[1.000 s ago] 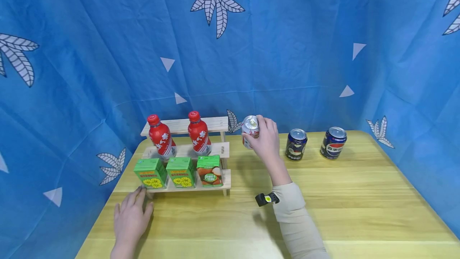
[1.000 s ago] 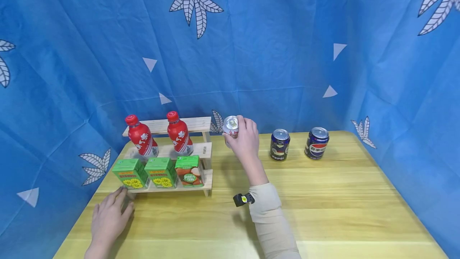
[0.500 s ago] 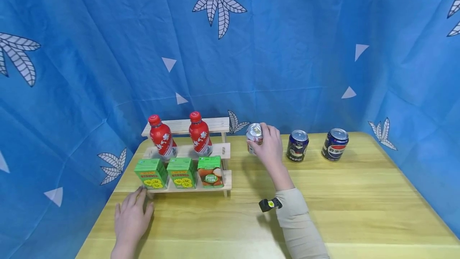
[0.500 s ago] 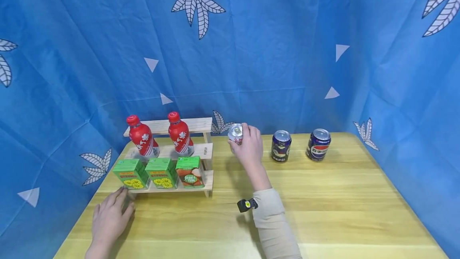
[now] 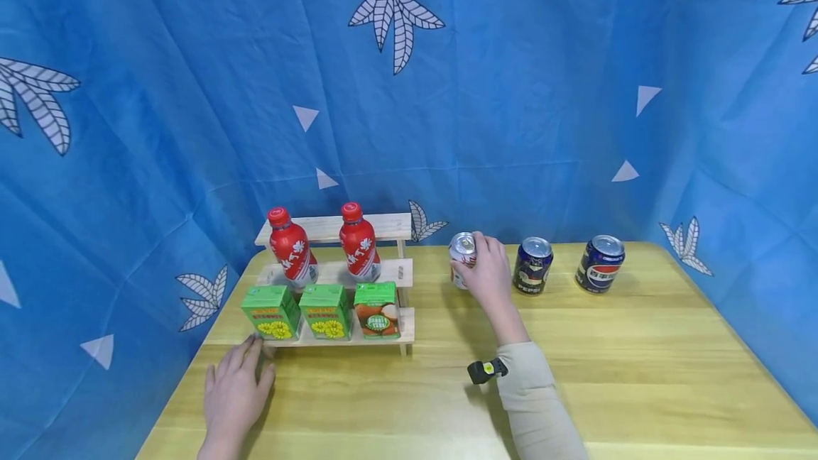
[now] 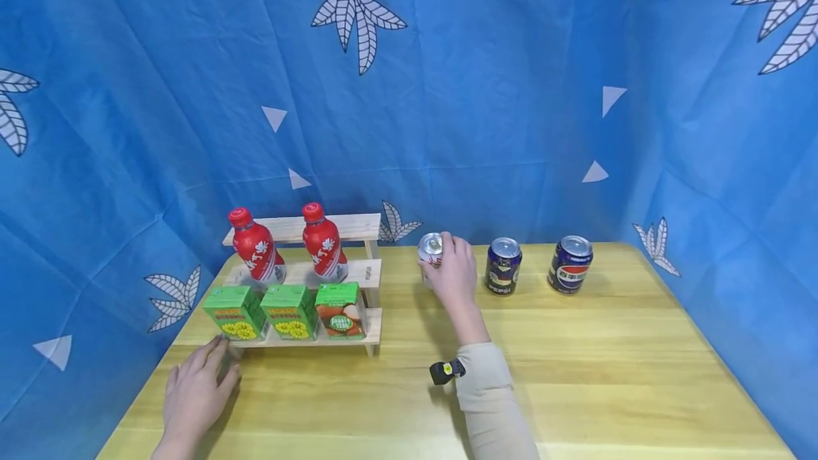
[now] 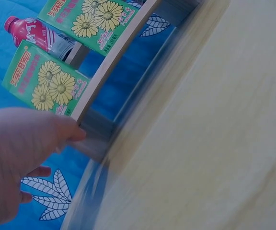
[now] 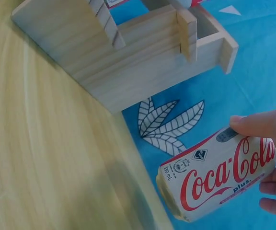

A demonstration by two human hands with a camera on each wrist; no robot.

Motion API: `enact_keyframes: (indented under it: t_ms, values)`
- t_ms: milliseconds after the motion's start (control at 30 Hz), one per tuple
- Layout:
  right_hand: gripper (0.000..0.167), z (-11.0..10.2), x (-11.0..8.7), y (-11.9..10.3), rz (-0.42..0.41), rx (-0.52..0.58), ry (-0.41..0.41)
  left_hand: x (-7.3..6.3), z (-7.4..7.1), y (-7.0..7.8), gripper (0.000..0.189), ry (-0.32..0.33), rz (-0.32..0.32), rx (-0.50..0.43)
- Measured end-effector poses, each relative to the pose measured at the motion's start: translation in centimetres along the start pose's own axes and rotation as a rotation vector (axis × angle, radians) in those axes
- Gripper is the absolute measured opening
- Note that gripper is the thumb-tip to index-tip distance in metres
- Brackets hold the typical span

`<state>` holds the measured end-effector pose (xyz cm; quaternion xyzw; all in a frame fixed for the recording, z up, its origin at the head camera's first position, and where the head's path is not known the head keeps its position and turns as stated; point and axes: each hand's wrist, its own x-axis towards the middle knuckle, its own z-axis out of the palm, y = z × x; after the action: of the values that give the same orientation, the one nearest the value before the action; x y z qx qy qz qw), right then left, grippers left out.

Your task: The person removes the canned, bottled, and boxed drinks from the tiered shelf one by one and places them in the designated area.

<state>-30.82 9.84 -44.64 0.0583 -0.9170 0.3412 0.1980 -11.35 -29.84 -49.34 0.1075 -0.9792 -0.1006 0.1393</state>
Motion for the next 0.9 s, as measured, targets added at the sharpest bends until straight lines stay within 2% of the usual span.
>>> enact_keyframes:
  t_ms: [433, 900]
  values:
    - [0.076, 1.1, -0.1, 1.7, 0.021, -0.033, -0.026, -0.1, 0.1, 0.0, 0.058, 0.014, 0.003, -0.007]
    - [0.079, 1.8, 0.2, 3.0, 0.061, 0.017, -0.052, -0.2, 0.1, 0.0, 0.058, 0.028, 0.011, -0.008]
